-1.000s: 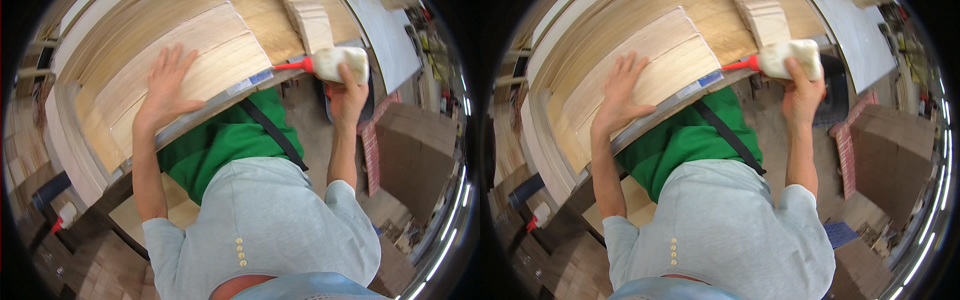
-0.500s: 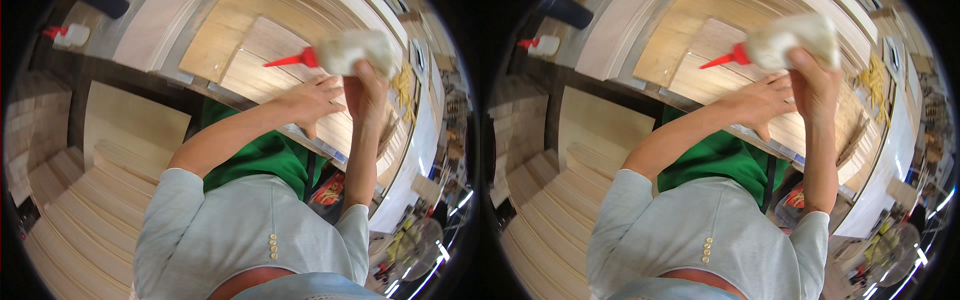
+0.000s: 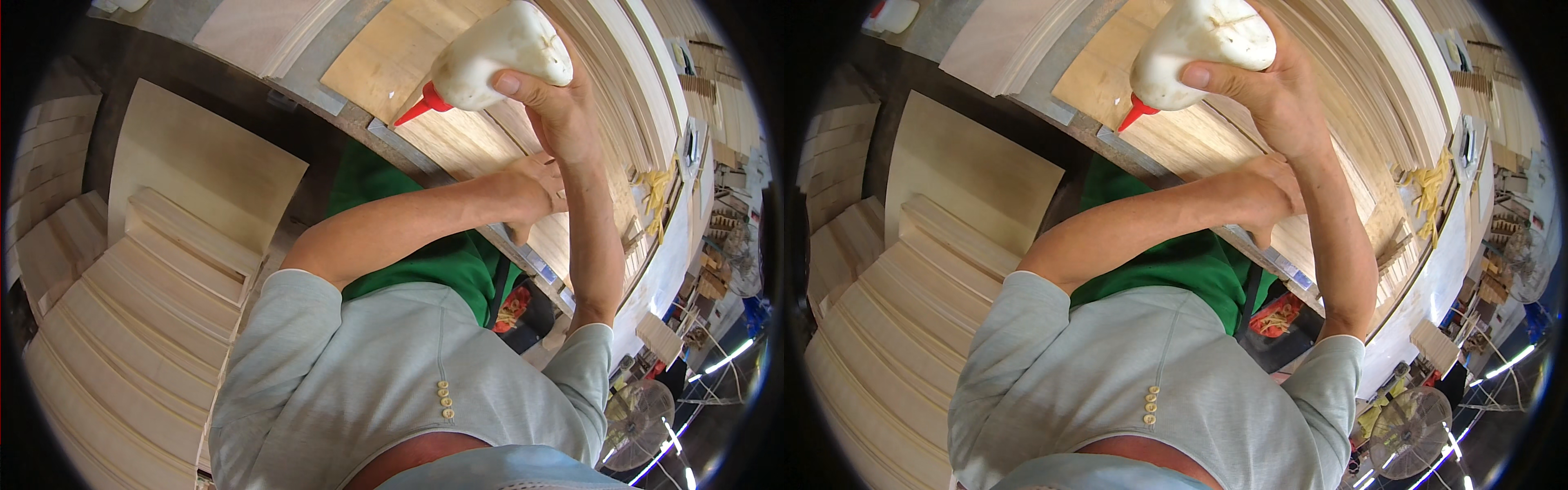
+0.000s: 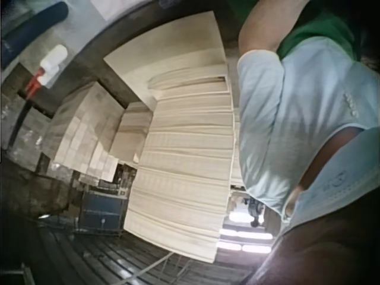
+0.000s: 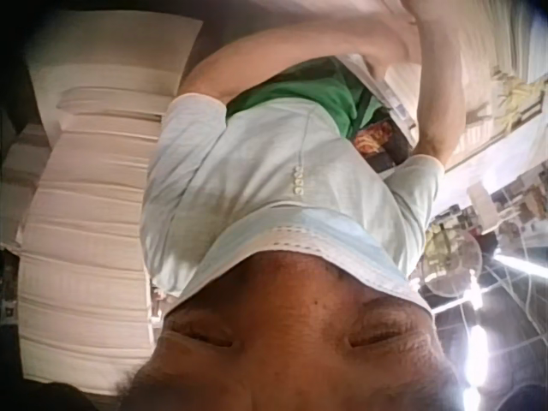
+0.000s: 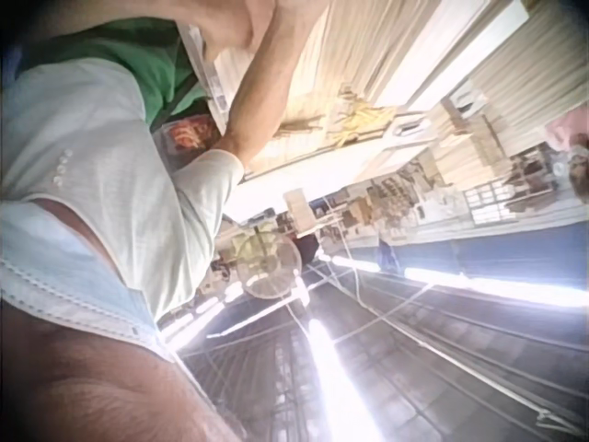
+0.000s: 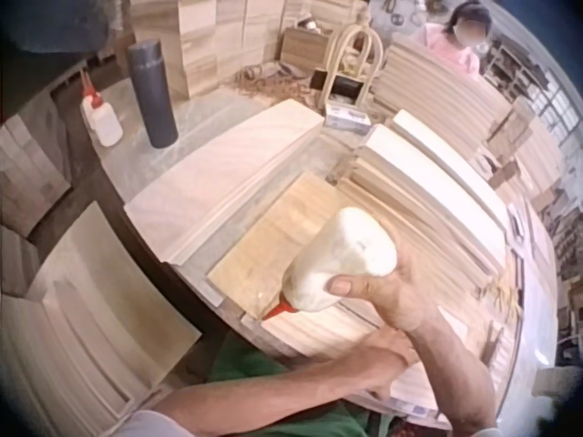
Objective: Assembling and gluing wooden boxes and components in a workshop.
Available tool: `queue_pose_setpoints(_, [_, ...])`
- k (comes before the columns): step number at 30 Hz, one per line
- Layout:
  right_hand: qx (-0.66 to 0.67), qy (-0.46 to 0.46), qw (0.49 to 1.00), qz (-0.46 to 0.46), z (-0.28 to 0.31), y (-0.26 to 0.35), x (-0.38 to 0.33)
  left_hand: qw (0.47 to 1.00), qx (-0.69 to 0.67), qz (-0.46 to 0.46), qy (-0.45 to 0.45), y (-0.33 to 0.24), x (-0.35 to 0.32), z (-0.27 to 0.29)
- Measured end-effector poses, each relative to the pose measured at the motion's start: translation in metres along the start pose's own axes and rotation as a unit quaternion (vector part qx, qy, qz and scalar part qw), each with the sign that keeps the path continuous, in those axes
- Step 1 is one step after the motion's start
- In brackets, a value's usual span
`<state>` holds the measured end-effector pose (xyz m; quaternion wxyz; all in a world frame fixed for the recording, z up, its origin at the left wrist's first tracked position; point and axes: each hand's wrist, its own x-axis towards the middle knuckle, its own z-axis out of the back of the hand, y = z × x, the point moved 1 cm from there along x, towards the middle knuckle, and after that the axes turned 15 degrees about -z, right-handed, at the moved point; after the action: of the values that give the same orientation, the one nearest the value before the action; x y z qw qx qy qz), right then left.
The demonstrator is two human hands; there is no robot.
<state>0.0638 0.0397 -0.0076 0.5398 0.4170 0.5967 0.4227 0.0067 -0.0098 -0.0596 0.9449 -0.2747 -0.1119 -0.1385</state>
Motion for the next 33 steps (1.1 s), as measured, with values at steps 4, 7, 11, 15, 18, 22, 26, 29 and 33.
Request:
queue_pose_setpoints(4, [0.012, -0.02, 1.0, -0.016, -0.004, -0.004, 0.0, 0.996, -0.036, 0.019, 0.081, 0.001, 0.006, 0.003])
queue_pose_setpoints(7, [-0.002, -0.017, 1.0, 0.005, -0.002, -0.003, 0.002, 0.994, -0.031, 0.017, 0.105, 0.0, 0.006, 0.003])
queue_pose_setpoints(11, [-0.026, 0.007, 0.999, 0.032, 0.019, -0.005, 0.012, 0.999, 0.036, 0.006, 0.028, 0.002, 0.005, -0.01])
queue_pose_setpoints(15, [-0.018, -0.012, 0.999, 0.039, 0.027, 0.0, 0.017, 0.999, 0.036, 0.001, 0.01, 0.006, 0.008, -0.017])
queue_pose_setpoints(18, [-0.025, -0.022, 0.999, 0.041, 0.04, 0.004, 0.022, 0.999, 0.047, 0.006, 0.007, 0.006, 0.01, -0.02])
queue_pose_setpoints(22, [-0.01, -0.037, 0.997, 0.062, 0.04, 0.011, 0.026, 0.998, 0.034, 0.005, 0.054, 0.004, 0.008, -0.008])
queue_pose_setpoints(26, [-0.021, -0.032, 0.997, 0.064, 0.052, 0.013, 0.03, 0.998, 0.036, 0.008, 0.055, 0.003, 0.009, -0.007])
queue_pose_setpoints(29, [-0.054, -0.062, 0.993, 0.084, 0.06, 0.014, 0.033, 0.998, 0.031, 0.006, 0.052, 0.004, 0.008, -0.008])
queue_pose_setpoints(33, [-0.049, -0.074, 0.992, 0.091, 0.07, 0.013, 0.039, 0.998, 0.009, 0.008, 0.064, 0.003, 0.007, -0.007])
